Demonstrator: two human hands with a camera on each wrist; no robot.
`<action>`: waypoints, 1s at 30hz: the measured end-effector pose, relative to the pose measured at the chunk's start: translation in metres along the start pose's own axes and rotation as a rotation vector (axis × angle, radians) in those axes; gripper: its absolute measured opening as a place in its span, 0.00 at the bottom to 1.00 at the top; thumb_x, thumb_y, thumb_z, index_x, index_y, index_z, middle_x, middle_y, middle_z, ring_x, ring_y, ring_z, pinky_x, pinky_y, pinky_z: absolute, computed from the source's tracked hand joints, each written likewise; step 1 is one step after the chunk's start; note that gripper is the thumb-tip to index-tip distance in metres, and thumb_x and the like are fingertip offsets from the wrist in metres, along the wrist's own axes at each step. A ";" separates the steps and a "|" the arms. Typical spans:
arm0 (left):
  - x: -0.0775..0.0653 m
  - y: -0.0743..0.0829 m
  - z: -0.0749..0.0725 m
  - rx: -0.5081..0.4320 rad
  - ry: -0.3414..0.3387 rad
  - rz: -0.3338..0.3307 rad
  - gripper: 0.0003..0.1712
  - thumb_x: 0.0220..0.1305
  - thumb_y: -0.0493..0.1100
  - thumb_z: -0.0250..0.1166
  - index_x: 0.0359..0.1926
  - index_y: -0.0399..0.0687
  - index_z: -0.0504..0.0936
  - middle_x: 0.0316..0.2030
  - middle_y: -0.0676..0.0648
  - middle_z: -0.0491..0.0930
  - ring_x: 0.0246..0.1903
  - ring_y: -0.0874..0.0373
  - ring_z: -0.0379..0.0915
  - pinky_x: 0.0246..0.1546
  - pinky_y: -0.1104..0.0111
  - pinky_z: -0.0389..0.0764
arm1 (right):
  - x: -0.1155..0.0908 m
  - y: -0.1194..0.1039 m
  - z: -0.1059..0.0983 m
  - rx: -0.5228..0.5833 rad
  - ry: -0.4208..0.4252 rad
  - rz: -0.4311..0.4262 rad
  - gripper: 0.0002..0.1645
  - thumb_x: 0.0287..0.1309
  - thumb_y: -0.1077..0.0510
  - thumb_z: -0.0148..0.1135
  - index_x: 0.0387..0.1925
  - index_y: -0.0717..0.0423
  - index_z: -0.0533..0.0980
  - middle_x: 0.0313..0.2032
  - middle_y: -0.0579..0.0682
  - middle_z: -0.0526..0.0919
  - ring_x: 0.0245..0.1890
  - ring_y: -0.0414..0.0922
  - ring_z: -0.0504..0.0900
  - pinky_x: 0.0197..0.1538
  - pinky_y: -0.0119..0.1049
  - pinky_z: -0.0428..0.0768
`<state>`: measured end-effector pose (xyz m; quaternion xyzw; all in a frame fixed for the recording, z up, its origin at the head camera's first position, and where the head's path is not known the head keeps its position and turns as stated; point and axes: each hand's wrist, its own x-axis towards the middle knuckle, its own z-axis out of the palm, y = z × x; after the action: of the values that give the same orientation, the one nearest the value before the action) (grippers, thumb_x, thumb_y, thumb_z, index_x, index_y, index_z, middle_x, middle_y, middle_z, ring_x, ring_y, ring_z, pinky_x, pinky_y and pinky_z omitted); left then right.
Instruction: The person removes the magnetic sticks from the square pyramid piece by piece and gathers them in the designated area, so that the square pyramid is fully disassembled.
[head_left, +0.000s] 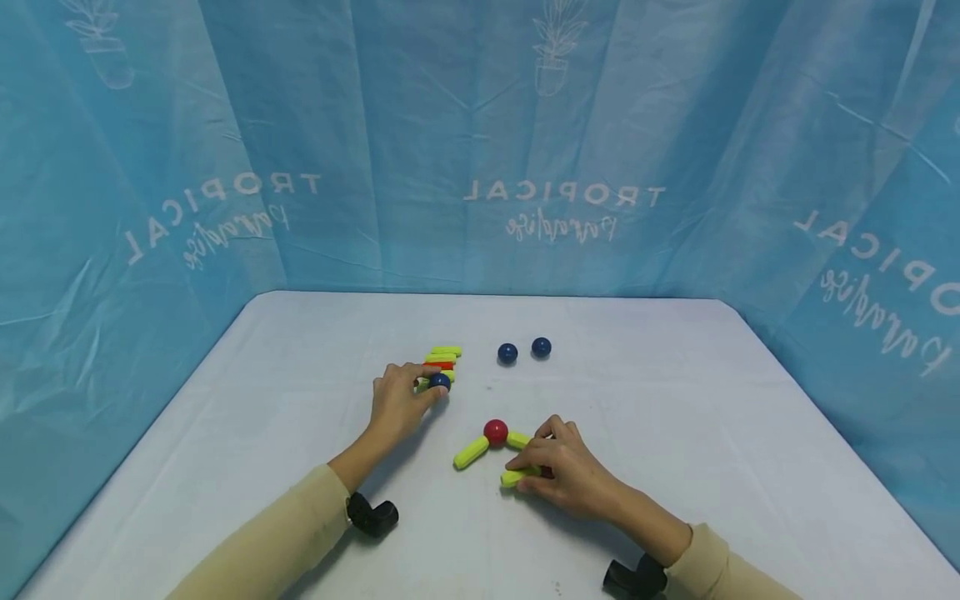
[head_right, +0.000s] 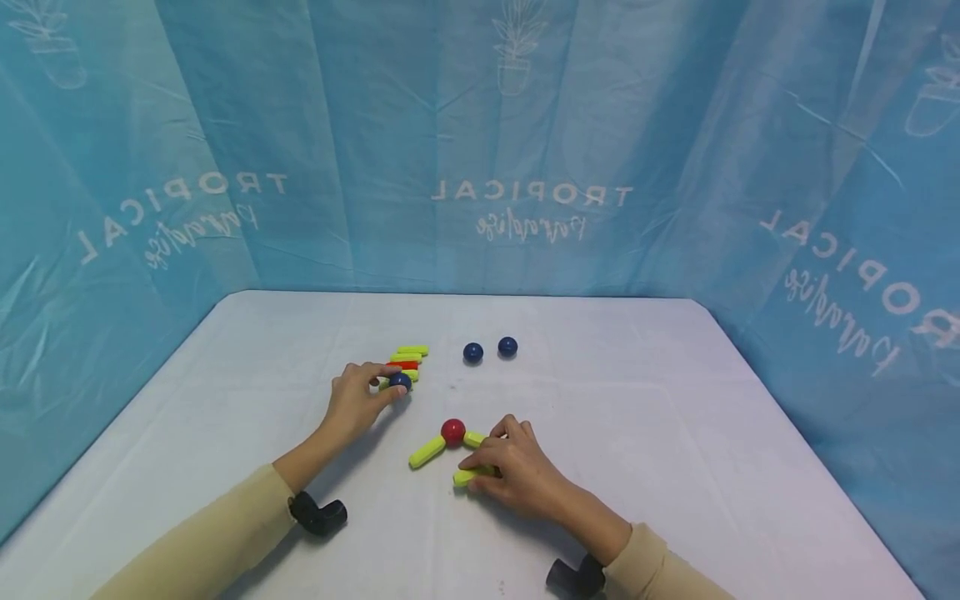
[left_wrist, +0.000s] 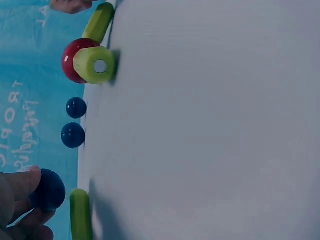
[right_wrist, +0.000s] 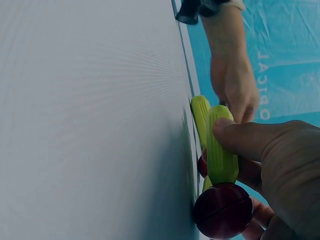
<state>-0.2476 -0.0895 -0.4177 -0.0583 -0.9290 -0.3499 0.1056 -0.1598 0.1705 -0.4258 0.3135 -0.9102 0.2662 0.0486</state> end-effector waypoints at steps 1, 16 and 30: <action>0.004 0.004 0.002 -0.009 -0.002 -0.005 0.21 0.56 0.50 0.68 0.51 0.50 0.82 0.44 0.46 0.82 0.43 0.53 0.68 0.42 0.61 0.60 | 0.000 0.001 0.000 0.004 0.002 -0.001 0.14 0.47 0.48 0.71 0.40 0.36 0.84 0.33 0.27 0.81 0.44 0.34 0.61 0.44 0.34 0.58; 0.084 0.039 0.042 -0.029 -0.112 -0.048 0.17 0.61 0.49 0.64 0.51 0.53 0.82 0.47 0.50 0.83 0.51 0.53 0.67 0.54 0.56 0.57 | 0.001 0.001 0.001 0.012 0.007 -0.019 0.14 0.47 0.49 0.72 0.39 0.36 0.84 0.34 0.29 0.82 0.44 0.34 0.61 0.44 0.33 0.57; 0.111 0.053 0.059 0.099 -0.169 -0.092 0.18 0.61 0.49 0.64 0.52 0.54 0.82 0.50 0.50 0.81 0.56 0.51 0.66 0.62 0.52 0.55 | 0.001 0.001 -0.001 0.024 -0.012 -0.005 0.14 0.47 0.48 0.71 0.39 0.36 0.84 0.33 0.28 0.81 0.44 0.34 0.61 0.43 0.32 0.57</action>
<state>-0.3551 -0.0067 -0.4009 -0.0394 -0.9525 -0.3018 0.0134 -0.1612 0.1706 -0.4253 0.3179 -0.9064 0.2752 0.0398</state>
